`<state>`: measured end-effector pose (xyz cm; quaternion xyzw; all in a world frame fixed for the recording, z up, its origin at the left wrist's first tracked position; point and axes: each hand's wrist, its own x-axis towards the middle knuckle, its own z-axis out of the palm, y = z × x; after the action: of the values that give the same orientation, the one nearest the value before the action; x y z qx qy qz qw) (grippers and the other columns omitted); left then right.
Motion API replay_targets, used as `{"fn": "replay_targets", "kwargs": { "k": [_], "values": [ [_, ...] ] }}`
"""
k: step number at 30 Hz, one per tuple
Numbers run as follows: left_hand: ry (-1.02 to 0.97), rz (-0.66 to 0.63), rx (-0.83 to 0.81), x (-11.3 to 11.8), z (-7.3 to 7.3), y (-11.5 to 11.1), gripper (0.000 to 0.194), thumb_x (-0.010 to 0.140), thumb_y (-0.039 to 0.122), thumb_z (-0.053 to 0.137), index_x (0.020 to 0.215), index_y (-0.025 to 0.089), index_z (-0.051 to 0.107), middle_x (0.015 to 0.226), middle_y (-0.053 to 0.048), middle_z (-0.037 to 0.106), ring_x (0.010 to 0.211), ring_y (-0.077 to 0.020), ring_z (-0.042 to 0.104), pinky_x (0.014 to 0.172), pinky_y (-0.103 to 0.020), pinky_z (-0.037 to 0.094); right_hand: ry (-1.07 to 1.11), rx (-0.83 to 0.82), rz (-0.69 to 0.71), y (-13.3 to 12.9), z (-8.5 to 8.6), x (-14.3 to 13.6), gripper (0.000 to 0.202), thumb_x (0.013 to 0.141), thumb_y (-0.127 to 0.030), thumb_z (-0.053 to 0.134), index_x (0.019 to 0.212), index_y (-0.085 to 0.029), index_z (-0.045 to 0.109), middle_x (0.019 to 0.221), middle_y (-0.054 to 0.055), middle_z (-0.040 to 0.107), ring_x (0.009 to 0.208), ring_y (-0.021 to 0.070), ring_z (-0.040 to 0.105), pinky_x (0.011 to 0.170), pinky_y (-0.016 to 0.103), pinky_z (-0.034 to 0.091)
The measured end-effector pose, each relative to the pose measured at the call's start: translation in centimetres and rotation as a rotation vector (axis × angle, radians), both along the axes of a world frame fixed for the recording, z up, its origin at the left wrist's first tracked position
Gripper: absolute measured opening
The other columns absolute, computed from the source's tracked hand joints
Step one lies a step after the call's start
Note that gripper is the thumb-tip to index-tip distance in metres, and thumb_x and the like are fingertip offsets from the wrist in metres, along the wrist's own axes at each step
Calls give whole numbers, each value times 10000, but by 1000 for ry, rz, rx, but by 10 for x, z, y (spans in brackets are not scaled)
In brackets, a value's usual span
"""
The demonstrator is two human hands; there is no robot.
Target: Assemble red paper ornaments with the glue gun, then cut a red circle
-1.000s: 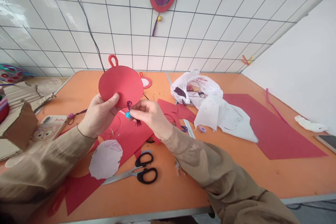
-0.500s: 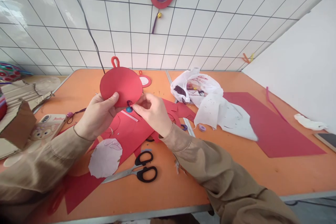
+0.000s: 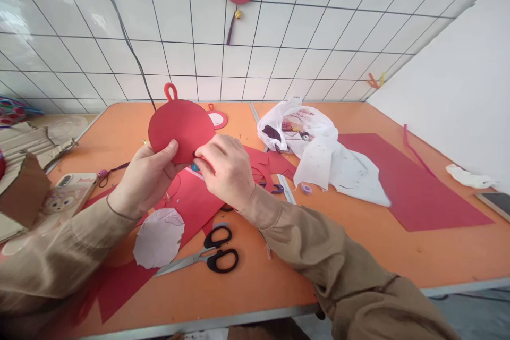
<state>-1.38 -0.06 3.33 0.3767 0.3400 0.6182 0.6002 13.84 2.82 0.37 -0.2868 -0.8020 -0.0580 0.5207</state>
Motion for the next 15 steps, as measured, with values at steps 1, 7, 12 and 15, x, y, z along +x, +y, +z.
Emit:
{"fn": "replay_targets", "kwargs": {
  "k": [1, 7, 12, 15],
  "values": [
    [8, -4, 3, 0, 0, 0, 146, 811, 253, 740, 911, 156, 696, 974, -77, 783, 1062, -288, 712, 949, -468, 567, -10, 14, -9, 0, 1, 0, 157, 909, -123, 569, 769, -186, 599, 711, 20, 571, 649, 147, 544, 622, 313, 456],
    [70, -34, 27, 0, -3, -1, 146, 823, 288, 732, 886, 158, 710, 930, -81, 782, 1055, -288, 711, 939, -463, 569, -83, 67, -21, 3, 7, 5, 168, 896, -113, 606, 744, -176, 640, 704, 22, 580, 665, 153, 536, 626, 318, 427],
    [78, -84, 28, -1, -7, 0, 167, 845, 292, 718, 932, 152, 738, 932, -94, 786, 1061, -294, 711, 953, -471, 567, -82, 11, -18, 3, 9, 6, 141, 897, -138, 632, 767, -192, 642, 728, 8, 583, 686, 150, 538, 637, 312, 427],
    [61, -113, 11, -2, -8, 1, 164, 895, 241, 650, 972, 129, 742, 957, -112, 786, 1059, -294, 713, 950, -477, 573, -49, 4, -13, 3, 8, 6, 143, 882, -149, 670, 750, -188, 629, 713, 6, 578, 678, 150, 547, 645, 321, 436]
  ]
}}
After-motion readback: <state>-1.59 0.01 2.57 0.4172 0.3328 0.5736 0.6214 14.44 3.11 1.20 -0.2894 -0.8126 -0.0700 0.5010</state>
